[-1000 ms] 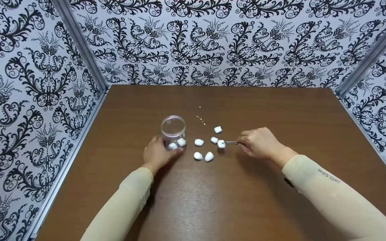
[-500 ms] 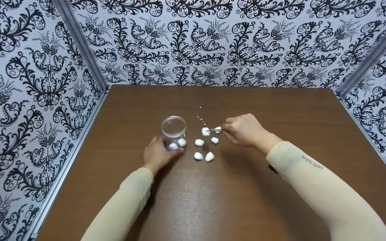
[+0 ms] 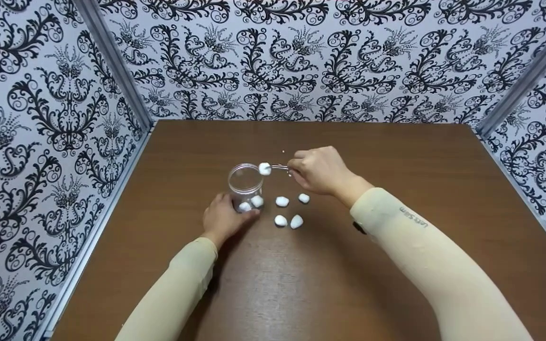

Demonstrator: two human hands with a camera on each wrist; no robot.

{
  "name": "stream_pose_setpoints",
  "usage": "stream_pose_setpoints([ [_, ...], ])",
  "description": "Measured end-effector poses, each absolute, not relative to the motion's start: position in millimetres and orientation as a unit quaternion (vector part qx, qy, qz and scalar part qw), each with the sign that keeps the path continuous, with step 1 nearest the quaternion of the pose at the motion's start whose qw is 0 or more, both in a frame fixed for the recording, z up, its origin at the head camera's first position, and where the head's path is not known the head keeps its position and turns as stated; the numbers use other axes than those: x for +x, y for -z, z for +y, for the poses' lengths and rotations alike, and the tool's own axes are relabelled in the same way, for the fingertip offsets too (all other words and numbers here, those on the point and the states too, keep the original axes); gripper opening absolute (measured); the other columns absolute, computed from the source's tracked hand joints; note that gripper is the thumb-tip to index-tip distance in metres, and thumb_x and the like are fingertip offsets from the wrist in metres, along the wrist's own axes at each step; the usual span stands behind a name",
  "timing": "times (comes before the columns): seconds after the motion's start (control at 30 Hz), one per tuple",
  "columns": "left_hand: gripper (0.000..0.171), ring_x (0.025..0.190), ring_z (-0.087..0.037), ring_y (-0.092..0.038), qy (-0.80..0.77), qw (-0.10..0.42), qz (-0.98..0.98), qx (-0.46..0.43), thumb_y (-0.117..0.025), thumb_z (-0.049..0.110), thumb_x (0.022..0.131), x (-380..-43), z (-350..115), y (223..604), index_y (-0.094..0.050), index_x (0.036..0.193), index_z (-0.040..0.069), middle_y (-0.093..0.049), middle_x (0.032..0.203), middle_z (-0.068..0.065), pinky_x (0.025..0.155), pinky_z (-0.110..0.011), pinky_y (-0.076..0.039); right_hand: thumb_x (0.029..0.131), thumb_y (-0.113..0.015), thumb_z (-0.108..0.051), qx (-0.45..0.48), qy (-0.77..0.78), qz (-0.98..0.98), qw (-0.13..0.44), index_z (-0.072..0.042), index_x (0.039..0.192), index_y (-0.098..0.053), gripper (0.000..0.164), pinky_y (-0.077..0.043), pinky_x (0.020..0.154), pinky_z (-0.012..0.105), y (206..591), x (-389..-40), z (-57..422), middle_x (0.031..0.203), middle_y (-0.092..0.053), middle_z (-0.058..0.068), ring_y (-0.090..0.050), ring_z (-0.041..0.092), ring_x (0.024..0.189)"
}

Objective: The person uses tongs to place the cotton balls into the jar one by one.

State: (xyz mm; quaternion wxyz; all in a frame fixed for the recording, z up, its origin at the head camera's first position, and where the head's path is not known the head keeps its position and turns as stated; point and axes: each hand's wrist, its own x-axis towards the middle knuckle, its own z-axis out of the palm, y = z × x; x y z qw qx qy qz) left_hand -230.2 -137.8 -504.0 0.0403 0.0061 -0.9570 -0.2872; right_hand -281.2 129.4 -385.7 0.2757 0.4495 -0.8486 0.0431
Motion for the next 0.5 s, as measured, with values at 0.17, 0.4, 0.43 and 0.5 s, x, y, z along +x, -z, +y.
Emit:
stream_pose_setpoints([
  [0.17, 0.087, 0.119, -0.034, -0.055, 0.287, 0.045, -0.957, 0.005, -0.078, 0.063, 0.073, -230.1, -138.0, 503.3, -0.059, 0.132, 0.003, -0.059, 0.126, -0.015, 0.099, -0.054, -0.039, 0.087, -0.067, -0.018, 0.457, -0.042, -0.844, 0.279, -0.014, 0.084, -0.075, 0.009, -0.043, 0.043, 0.038, 386.3, -281.3, 116.1, 0.073, -0.061, -0.002, -0.057, 0.018, 0.051],
  [0.4, 0.086, 0.118, -0.034, -0.056, 0.282, 0.050, -0.958, 0.011, -0.078, 0.064, 0.071, -231.5, -137.4, 505.6, -0.061, 0.130, 0.004, -0.060, 0.125, -0.014, 0.098, -0.053, -0.040, 0.088, -0.068, -0.019, 0.464, -0.046, -0.843, 0.268, -0.014, 0.088, -0.076, 0.010, -0.046, 0.046, 0.037, 392.2, -280.4, 104.5, 0.076, -0.064, -0.002, -0.059, 0.018, 0.055],
  [0.43, 0.085, 0.117, -0.034, -0.056, 0.282, 0.053, -0.958, 0.010, -0.079, 0.064, 0.071, -231.6, -137.4, 505.7, -0.061, 0.129, 0.004, -0.060, 0.124, -0.014, 0.097, -0.053, -0.040, 0.088, -0.068, -0.019, 0.466, -0.046, -0.842, 0.268, -0.014, 0.088, -0.076, 0.010, -0.046, 0.046, 0.037, 392.9, -280.1, 103.2, 0.076, -0.063, -0.002, -0.059, 0.018, 0.055],
  [0.5, 0.085, 0.117, -0.034, -0.056, 0.282, 0.053, -0.958, 0.010, -0.079, 0.064, 0.071, -231.9, -137.4, 505.5, -0.061, 0.128, 0.004, -0.060, 0.124, -0.014, 0.097, -0.053, -0.040, 0.087, -0.069, -0.019, 0.471, -0.044, -0.838, 0.270, -0.014, 0.086, -0.076, 0.008, -0.046, 0.046, 0.037, 394.3, -279.7, 101.3, 0.075, -0.063, -0.002, -0.059, 0.018, 0.054],
])
